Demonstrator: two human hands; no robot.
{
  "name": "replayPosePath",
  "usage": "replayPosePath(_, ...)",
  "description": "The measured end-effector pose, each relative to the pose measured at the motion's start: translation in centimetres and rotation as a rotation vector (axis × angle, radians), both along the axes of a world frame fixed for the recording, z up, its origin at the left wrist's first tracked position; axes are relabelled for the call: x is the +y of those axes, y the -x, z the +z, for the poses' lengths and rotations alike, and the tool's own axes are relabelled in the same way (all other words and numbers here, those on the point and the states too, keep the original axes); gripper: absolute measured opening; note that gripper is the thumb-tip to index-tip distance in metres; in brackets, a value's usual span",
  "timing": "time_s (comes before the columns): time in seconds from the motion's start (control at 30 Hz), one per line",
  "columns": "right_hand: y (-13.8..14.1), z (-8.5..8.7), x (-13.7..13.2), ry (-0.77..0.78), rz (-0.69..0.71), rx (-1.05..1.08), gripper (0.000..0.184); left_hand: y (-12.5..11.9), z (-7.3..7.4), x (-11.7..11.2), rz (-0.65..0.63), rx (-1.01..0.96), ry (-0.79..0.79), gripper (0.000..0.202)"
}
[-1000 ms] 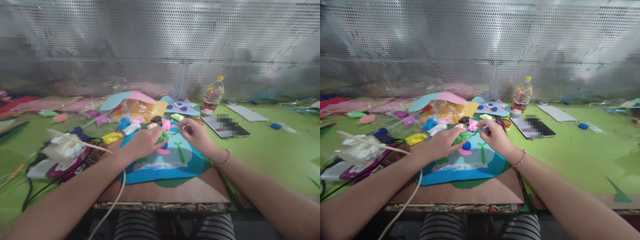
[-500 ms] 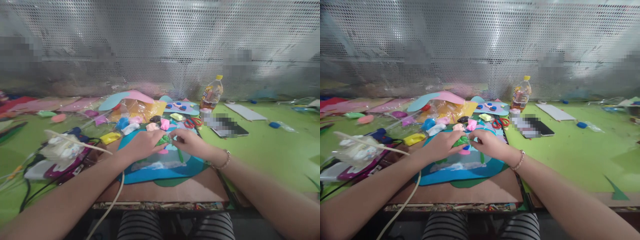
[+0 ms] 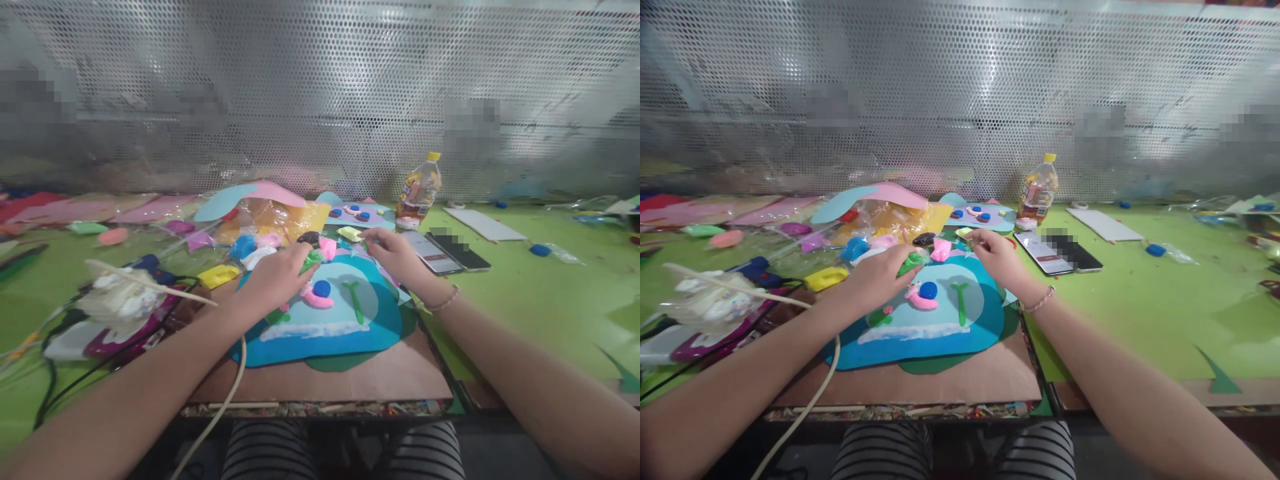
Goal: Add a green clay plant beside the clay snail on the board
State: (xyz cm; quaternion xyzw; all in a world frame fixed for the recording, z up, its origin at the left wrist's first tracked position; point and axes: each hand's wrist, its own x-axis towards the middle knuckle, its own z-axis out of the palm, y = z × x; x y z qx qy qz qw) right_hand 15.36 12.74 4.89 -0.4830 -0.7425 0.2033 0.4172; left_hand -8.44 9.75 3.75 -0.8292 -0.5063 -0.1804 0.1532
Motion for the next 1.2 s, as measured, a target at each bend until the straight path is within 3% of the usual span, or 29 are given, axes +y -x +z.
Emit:
replayPosePath(0.1,0.6,-0.2,-0.5,0.165,0.074,0.021,0.026,0.8,-0.3,0.8,0.128,0.051,-0.041,0.028)
replayPosePath(0.23,1.1,-0.6,-0.7,0.327,0.122,0.132,0.023,1.5,-1.0,1.2,0.204,0.053,-0.045,0.056)
replayPosePath(0.37,1.0,-1.1,-0.5,0.461,0.169,0.174,0.031,0.6,-1.2,1.0,0.072,0.033,-0.069,0.051)
replayPosePath(0.53,1.2,-1.2,-0.8,0.330,0.202,0.132,0.027,-0.5,-0.8,0.3,-0.181,-0.078,-0.086,0.033)
replayPosePath(0.67,1.6,-1.1,-1.1,0.354,0.258,0.178,0.018,-0.4,-0.8,0.1,-0.288,-0.131,-0.101,0.027)
replayPosePath(0.87,1.8,-1.2,-1.2,0.456,0.253,0.244,0.027,-0.4,-0.7,0.0,-0.324,-0.129,-0.073,0.023)
replayPosePath(1.2,1.8,-0.9,-1.4,0.468,0.248,0.205,0.030,-0.5,-0.5,-0.2,-0.353,-0.081,-0.005,0.018)
